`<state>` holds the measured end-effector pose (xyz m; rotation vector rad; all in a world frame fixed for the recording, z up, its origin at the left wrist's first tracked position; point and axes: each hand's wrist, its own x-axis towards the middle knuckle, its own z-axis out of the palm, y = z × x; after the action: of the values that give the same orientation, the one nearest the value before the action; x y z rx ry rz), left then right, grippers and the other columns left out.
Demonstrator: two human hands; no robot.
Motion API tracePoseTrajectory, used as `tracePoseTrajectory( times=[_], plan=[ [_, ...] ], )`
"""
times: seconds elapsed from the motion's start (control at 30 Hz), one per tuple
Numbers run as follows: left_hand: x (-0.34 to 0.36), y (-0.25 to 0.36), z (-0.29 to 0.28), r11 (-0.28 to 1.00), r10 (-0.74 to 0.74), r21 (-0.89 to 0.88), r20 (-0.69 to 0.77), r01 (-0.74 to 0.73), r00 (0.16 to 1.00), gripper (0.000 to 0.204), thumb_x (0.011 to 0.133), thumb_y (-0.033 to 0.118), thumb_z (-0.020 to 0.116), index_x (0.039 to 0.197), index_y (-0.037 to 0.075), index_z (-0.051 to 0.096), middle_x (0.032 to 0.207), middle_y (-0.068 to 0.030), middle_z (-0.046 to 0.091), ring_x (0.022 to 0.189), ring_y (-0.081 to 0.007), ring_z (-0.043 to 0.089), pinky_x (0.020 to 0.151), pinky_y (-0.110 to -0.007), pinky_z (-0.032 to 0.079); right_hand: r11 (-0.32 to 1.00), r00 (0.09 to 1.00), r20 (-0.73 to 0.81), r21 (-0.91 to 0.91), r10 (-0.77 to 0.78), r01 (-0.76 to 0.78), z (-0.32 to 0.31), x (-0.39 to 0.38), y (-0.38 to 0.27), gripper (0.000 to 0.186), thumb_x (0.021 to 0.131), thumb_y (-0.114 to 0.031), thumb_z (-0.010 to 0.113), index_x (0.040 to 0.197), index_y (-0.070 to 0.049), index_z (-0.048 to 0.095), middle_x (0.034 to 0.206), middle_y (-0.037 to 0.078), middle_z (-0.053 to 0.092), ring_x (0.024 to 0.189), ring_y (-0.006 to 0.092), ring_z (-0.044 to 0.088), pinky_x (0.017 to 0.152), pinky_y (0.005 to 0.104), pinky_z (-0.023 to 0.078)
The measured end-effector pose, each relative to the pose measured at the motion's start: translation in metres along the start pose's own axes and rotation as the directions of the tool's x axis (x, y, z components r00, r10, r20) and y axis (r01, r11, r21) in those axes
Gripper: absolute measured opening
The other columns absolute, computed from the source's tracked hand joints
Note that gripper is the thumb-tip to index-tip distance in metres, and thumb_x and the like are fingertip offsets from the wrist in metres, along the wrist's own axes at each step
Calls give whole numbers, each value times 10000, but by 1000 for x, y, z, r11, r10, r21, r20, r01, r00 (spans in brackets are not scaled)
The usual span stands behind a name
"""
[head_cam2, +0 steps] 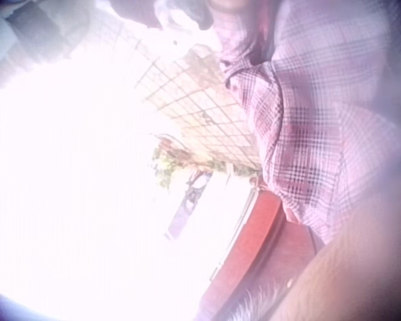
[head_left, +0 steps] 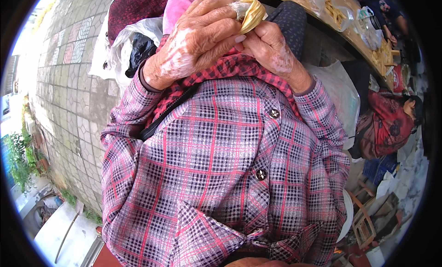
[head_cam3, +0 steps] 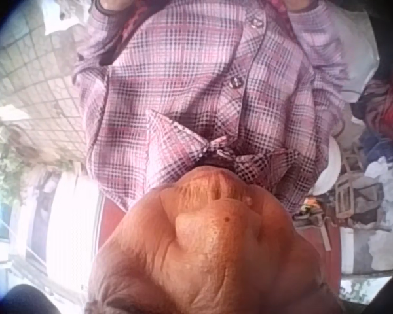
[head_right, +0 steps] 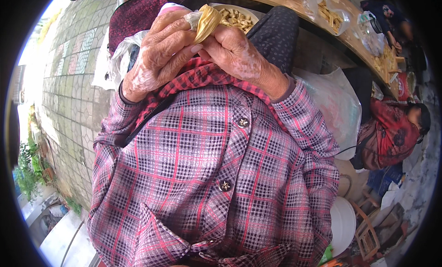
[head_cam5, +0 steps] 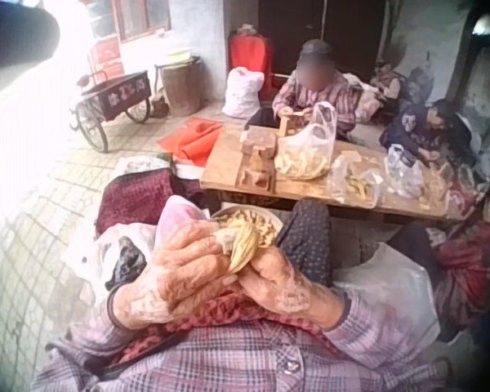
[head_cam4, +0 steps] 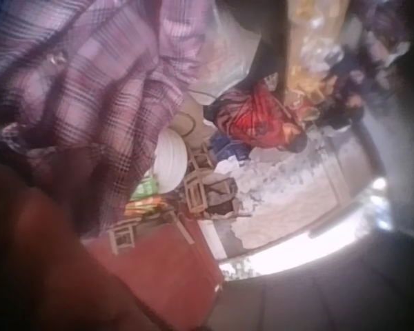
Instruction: The person sits cross-legged and repeatedly picks up long, flat, dried bamboo sheets from a bowl. They fold each sheet into a compact bundle by hand and place it back into the bowl. The process is repeated continuously throughout the clip.
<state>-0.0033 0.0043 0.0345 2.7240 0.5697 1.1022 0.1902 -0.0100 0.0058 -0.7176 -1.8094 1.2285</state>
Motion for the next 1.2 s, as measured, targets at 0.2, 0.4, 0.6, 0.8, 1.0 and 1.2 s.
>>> tracePoseTrajectory(
  times=[0.2, 0.4, 0.6, 0.8, 1.0, 1.2],
  plan=[
    [-2, 3, 7, 997, 46, 52, 84, -50, 995, 271, 735, 146, 666, 945, 1, 573, 1117, -148, 563, 1157, -352, 476, 942, -428, 412, 993, 997, 73, -117, -13, 21, -6, -16, 2, 218, 955, -142, 437, 938, 33, 565, 727, 29, 526, 587, 72, 446, 534, 212, 385],
    [-2, 6, 8, 992, 62, 104, 129, -75, 990, 288, 712, 113, 652, 963, -4, 574, 1088, -154, 563, 1134, -353, 504, 916, -431, 444, 937, 962, 42, 220, 268, -271, -8, -23, 1, 267, 912, -217, 521, 868, 40, 577, 745, 44, 558, 667, 85, 534, 577, 214, 455],
    [-4, 5, 14, 988, 69, 126, 142, -87, 988, 281, 705, 71, 647, 966, -8, 579, 1087, -159, 562, 1139, -360, 510, 899, -424, 462, 926, 942, 49, 174, 331, -334, -6, -23, -1, 303, 925, -267, 526, 888, 31, 572, 719, 30, 551, 640, 62, 508, 562, 204, 440],
    [-11, 4, 15, 966, 91, 236, 57, -102, 994, 328, 654, 193, 654, 944, 43, 629, 1086, -108, 552, 1065, -291, 539, 918, -402, 445, 854, 920, -129, 437, 371, -283, 8, -25, -1, 288, 938, -247, 527, 929, 30, 603, 759, 13, 579, 663, 45, 531, 579, 181, 447],
    [-12, 9, 13, 943, -52, 331, 56, 31, 997, 386, 680, 191, 676, 1047, 77, 627, 1045, -83, 535, 973, -277, 555, 853, -400, 456, 880, 886, -274, 405, 375, -247, 14, -28, 11, 277, 944, -232, 524, 968, 30, 609, 751, 8, 587, 704, 54, 565, 614, 187, 474],
    [-17, 13, 16, 938, -276, 244, 103, 244, 956, 373, 747, 100, 663, 1113, 61, 601, 891, -107, 589, 815, -287, 591, 720, -381, 484, 996, 968, -239, -19, 81, -88, 10, -29, 20, 216, 945, -143, 491, 955, 56, 573, 691, 76, 578, 617, 140, 598, 542, 270, 466]
  ],
)
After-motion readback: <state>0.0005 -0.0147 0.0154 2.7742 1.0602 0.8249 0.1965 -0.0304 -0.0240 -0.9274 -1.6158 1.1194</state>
